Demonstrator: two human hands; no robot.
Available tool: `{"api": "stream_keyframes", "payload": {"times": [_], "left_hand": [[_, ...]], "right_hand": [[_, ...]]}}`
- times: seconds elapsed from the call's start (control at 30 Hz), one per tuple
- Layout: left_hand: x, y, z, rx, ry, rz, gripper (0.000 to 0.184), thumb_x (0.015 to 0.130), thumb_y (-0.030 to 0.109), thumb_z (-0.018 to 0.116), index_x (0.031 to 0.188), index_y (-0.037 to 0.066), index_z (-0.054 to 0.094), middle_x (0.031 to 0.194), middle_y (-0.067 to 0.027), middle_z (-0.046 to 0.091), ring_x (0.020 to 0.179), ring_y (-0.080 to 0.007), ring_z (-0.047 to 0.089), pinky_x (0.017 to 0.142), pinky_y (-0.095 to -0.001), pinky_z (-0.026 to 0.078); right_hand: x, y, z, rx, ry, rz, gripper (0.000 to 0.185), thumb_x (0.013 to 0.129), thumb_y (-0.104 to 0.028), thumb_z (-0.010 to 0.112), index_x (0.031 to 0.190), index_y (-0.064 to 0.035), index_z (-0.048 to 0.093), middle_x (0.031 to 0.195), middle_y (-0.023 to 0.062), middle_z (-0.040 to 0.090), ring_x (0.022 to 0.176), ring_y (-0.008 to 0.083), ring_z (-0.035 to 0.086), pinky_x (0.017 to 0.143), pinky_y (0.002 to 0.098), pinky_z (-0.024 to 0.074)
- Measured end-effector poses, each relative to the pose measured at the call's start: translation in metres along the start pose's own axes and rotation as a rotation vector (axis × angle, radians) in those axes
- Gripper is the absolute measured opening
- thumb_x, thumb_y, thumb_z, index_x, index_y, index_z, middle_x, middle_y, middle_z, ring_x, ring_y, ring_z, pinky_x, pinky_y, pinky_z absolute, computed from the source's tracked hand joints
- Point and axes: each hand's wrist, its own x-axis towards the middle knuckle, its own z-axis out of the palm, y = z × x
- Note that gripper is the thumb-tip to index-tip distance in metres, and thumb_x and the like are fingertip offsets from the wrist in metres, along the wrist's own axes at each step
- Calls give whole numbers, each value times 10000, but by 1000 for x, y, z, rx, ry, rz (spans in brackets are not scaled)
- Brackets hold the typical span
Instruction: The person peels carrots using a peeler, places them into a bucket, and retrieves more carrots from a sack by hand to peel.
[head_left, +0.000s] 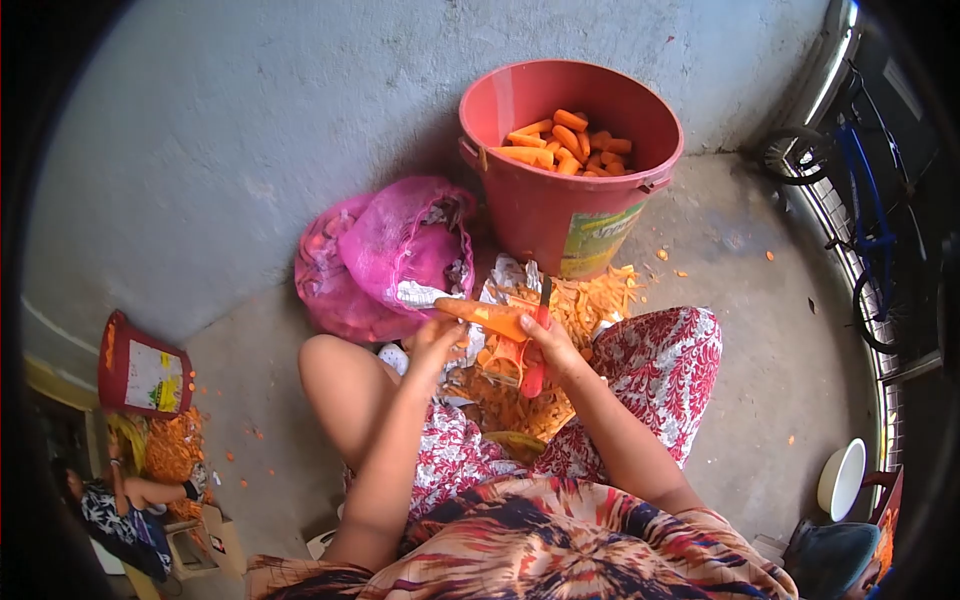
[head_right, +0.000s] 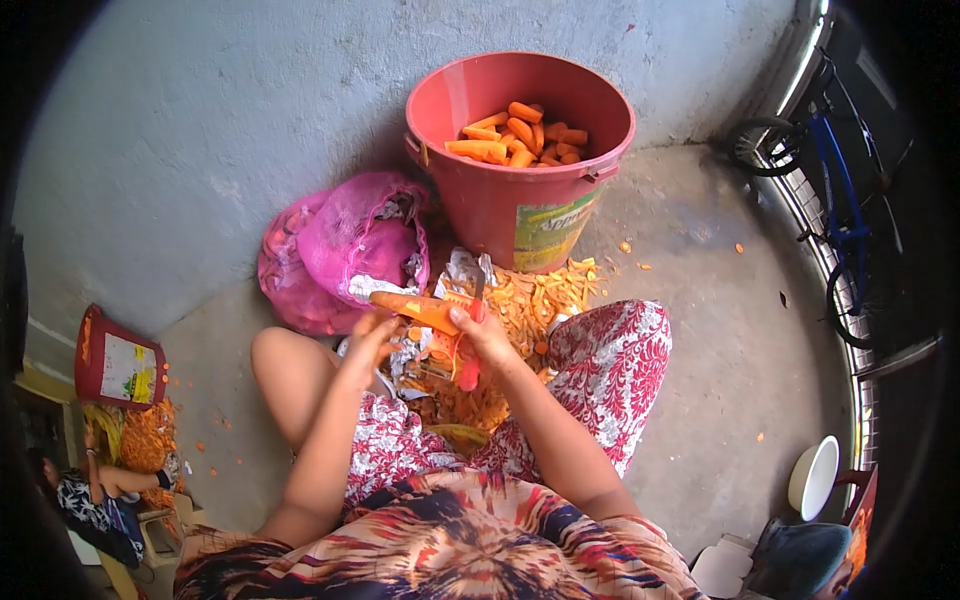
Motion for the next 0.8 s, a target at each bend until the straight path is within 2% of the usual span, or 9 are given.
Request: {"api": "stream_keyframes", "payload": {"times": [0.03, 0.13, 0.17, 0.23, 0.5, 0.6, 0.7, 0.73, 0.8], "left_hand": [[-4, -9, 9, -199, -70, -77, 316, 802, 274, 519, 1066, 108, 468, 1054, -61, 494, 895, -185, 509, 679, -354, 445], [-21, -15, 50, -331, -75, -66, 531, 768, 372, 549, 1204, 142, 352, 1129, -51, 455, 1086, -185, 395, 899, -377, 305], [-19, -23, 53, -296, -37, -37, 539, 768, 372, 549, 1208, 134, 348, 1135, -54, 450, 1100, -189, 381, 907, -369, 298], [-12, -34, 56, -229, 37, 23, 556, 769, 371, 549, 1218, 118, 338, 1148, -61, 438, 1127, -197, 354, 923, -354, 285], [-6, -19, 31, -631, -169, -45, 454, 766, 288, 542, 1130, 62, 393, 1049, -58, 483, 1010, -191, 444, 896, -347, 339], [-5, -20, 26, -693, -119, -24, 436, 768, 269, 565, 1116, 68, 397, 1037, -62, 484, 1007, -197, 449, 909, -353, 328], [-2, -22, 21, -692, -107, 83, 453, 750, 199, 607, 1127, 85, 384, 1012, -47, 474, 963, -184, 470, 834, -347, 397], [-2, -20, 18, -670, -100, 115, 483, 744, 176, 615, 1151, 89, 371, 1021, -40, 462, 952, -177, 472, 811, -337, 414], [-2, -18, 11, -576, -95, 33, 446, 750, 159, 608, 1122, 81, 375, 937, -47, 489, 843, -176, 514, 704, -322, 463]], "right_hand": [[0, -3, -6, -7, -98, 27, 462, 726, -326, 630, 1032, -39, 438, 722, -5, 498, 493, 44, 409, 419, 176, 320], [2, 8, 6, -230, 62, -166, 519, 722, -262, 649, 1091, -33, 365, 888, 53, 512, 747, 101, 502, 631, 227, 428], [-3, 8, 12, -207, 88, -129, 516, 741, -202, 634, 1110, -30, 317, 991, 83, 482, 941, 145, 467, 813, 282, 392], [-2, 15, 11, -191, 63, -173, 444, 780, -179, 585, 1102, -31, 317, 982, 76, 487, 919, 138, 474, 798, 276, 399], [-5, 20, 23, -119, 41, -136, 218, 847, -134, 480, 1024, -32, 404, 945, 32, 505, 871, 75, 465, 762, 213, 380], [0, 25, 16, -321, 118, -156, 142, 838, -105, 480, 958, -36, 452, 825, 14, 533, 750, 62, 487, 679, 199, 402], [14, 31, -5, -310, 206, -152, 61, 822, -88, 485, 866, -45, 488, 680, -14, 516, 581, 52, 461, 539, 196, 390], [9, 20, 0, -328, 311, -221, 56, 815, -107, 496, 796, -54, 494, 604, -28, 477, 482, 52, 403, 436, 203, 335], [15, 13, -5, -153, 387, -227, 77, 818, -122, 488, 790, -52, 497, 601, -32, 463, 472, 56, 388, 426, 210, 320]]}}
